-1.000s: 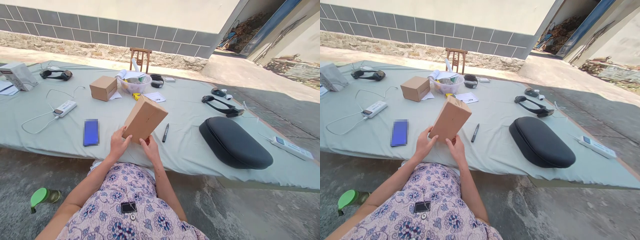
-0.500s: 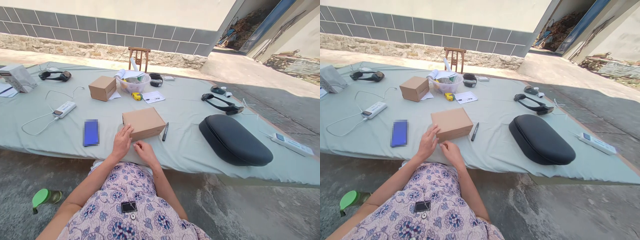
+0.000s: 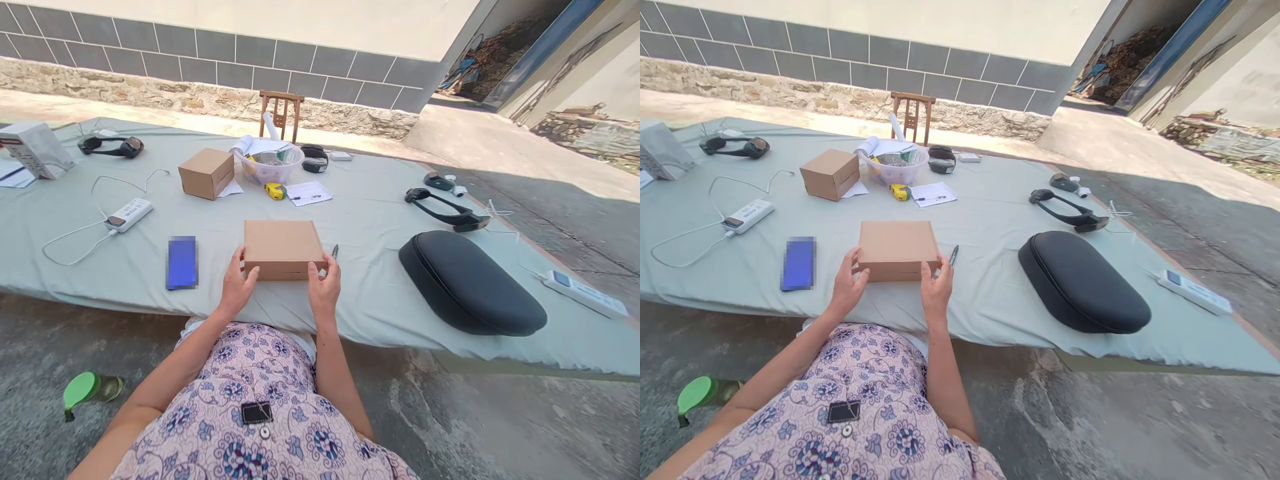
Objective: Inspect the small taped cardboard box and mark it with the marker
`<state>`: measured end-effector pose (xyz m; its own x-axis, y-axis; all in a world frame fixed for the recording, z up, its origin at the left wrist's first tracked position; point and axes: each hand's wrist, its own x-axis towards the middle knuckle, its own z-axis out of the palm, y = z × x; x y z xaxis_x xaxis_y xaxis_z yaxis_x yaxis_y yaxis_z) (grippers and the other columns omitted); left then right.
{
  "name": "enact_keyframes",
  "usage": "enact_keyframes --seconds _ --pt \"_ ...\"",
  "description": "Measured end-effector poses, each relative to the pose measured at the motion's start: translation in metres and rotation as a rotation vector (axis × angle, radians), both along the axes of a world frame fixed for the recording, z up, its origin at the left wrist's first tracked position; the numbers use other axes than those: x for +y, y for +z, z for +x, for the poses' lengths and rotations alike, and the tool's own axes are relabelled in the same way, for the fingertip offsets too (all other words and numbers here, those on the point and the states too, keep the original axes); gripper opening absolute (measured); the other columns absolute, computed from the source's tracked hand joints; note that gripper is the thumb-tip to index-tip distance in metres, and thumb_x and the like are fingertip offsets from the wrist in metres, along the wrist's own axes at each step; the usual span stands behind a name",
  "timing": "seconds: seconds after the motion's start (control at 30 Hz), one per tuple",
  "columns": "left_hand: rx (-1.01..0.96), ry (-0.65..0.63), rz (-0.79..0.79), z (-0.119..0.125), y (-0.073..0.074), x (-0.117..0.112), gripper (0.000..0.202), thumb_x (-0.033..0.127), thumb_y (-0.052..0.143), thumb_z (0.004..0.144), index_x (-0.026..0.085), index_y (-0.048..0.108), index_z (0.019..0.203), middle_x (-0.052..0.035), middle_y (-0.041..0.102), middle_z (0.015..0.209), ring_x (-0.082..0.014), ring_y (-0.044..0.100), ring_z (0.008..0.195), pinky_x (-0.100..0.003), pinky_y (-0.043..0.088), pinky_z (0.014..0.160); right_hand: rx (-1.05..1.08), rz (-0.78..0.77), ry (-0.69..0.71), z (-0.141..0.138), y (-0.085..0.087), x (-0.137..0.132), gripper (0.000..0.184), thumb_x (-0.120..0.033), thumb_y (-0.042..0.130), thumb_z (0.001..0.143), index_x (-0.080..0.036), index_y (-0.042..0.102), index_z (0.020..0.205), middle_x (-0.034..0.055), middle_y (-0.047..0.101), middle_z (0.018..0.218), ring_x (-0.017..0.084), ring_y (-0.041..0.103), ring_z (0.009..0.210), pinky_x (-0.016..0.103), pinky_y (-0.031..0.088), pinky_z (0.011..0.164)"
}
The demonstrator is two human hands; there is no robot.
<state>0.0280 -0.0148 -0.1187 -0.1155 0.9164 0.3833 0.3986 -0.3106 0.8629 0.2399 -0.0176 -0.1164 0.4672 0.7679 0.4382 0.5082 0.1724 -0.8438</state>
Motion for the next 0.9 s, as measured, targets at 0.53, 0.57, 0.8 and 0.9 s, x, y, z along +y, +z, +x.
enact_keyframes --seconds 0.53,0.57,0.8,0.9 --pt "0.084 0.267 0.023 0.01 -0.002 -0.003 0.078 0.055 0.079 0.072 0.02 0.044 0.132 -0.0153 0.057 0.129 -0.034 0.056 0.125 -0.051 0.048 0.104 -0.24 -0.063 -0.073 -0.028 0.002 -0.005 0.062 -0.075 0.064 0.074 -0.022 0.052 0.103 0.0126 0.056 0.108 0.031 0.054 0.109 0.05 0.049 0.094" --pt "0.059 0.262 0.033 0.008 -0.002 -0.002 0.074 0.053 0.078 0.075 0.02 0.045 0.132 -0.015 0.058 0.129 -0.0326 0.057 0.125 -0.049 0.048 0.104 -0.22 -0.049 -0.049 -0.026 0.001 -0.004 0.056 -0.072 0.062 0.078 -0.022 0.053 0.1 0.0112 0.058 0.105 0.029 0.054 0.106 0.048 0.049 0.094" --pt "0.068 0.252 0.377 0.002 0.019 -0.01 0.047 0.04 0.06 0.094 0.019 0.05 0.134 -0.017 0.061 0.135 -0.0261 0.057 0.129 -0.04 0.048 0.103 0.053 0.024 0.061 -0.022 -0.005 -0.006 0.034 -0.05 0.045 0.093 -0.021 0.058 0.105 0.0089 0.065 0.105 0.02 0.061 0.091 0.033 0.05 0.081" --pt "0.24 0.236 0.524 0.005 0.04 -0.019 0.035 0.034 0.055 0.097 0.02 0.058 0.129 -0.0153 0.065 0.133 -0.0257 0.057 0.13 -0.041 0.044 0.108 0.137 -0.062 0.104 -0.024 -0.008 -0.005 0.038 -0.05 0.042 0.093 -0.02 0.058 0.108 0.0071 0.068 0.102 0.019 0.062 0.085 0.032 0.049 0.078"
